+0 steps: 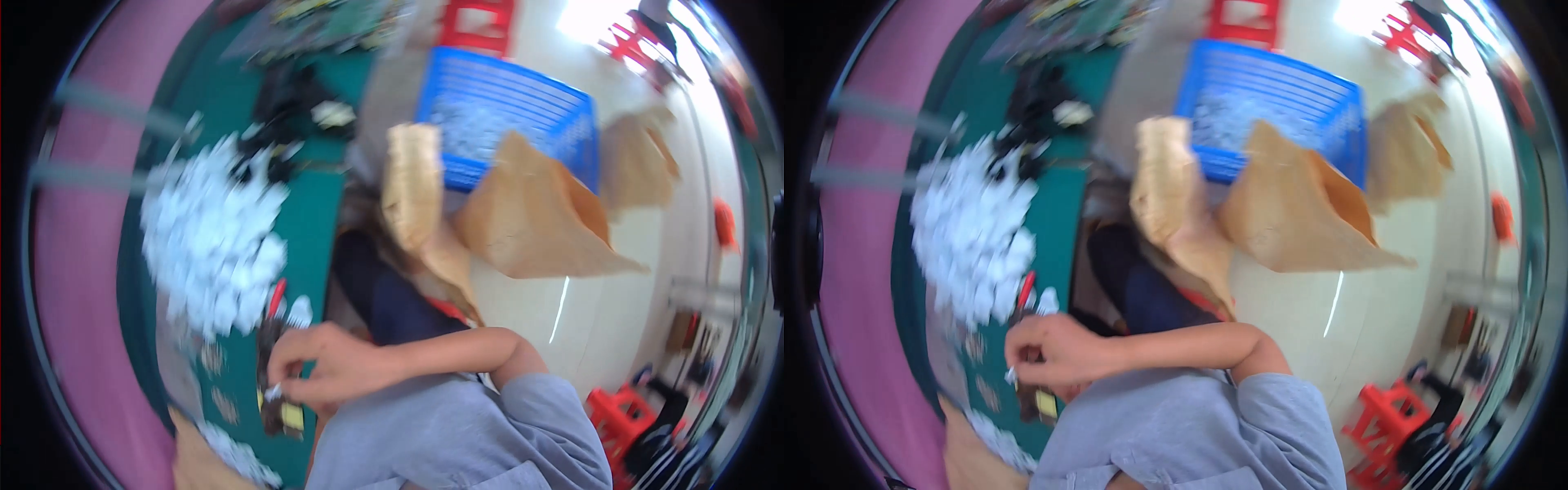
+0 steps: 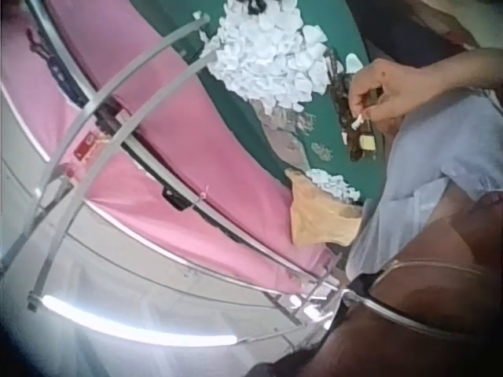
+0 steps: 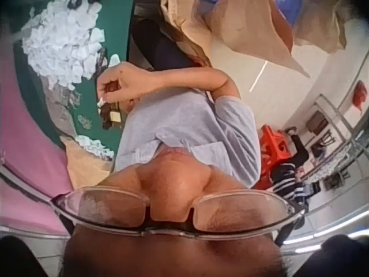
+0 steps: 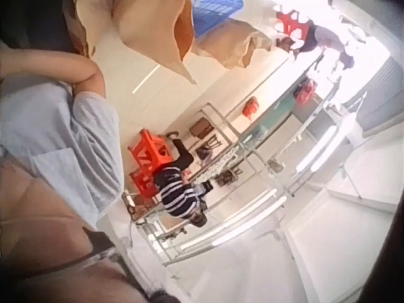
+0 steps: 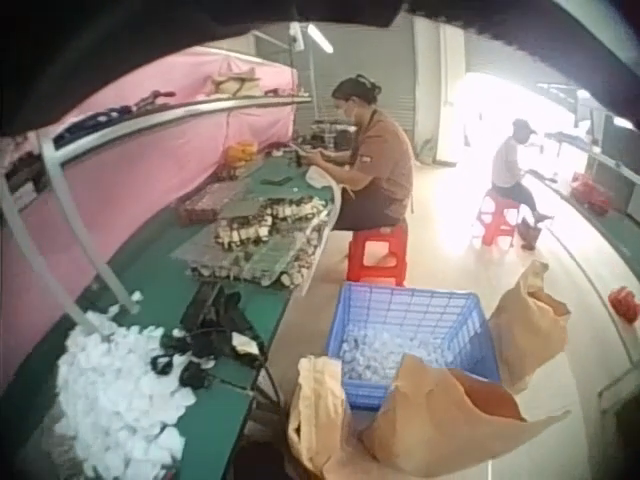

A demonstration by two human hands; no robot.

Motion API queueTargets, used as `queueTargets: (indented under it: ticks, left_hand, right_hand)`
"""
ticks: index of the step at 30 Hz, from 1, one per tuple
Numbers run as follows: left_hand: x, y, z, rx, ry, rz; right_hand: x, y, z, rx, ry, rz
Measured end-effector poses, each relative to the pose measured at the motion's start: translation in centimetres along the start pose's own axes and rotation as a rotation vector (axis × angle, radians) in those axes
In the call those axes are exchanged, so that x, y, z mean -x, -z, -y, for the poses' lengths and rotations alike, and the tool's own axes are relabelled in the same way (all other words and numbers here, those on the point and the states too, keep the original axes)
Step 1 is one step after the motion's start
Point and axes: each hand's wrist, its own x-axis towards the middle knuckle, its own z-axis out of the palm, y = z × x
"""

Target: The person organizes metal pins and springs on the workbench, then repeatedly aligns plastic components with a spring and pin in a benchtop fixture to assemble hair claw clips.

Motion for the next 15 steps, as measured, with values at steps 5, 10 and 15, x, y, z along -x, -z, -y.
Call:
queueTargets:
  ticks: [5, 10, 15]
  left_hand:
    - [6.9, 4.6, -6.2, -0.229, 0.325, -0.209]
    - [9.6, 5.7, -10.5, -0.284, 0.593, -0.43]
    - [11.5, 7.9, -11.8, -0.39, 0.699, -0.648]
  right_hand:
    - [-0.5, -0.4, 0.5, -0.203, -0.332, 0.159]
    - [-2.4, -2.3, -2.2, -0.046, -0.319, 0.198]
    - [-4.7, -4.9, -3.3, 0.254, -0.2, 0.317]
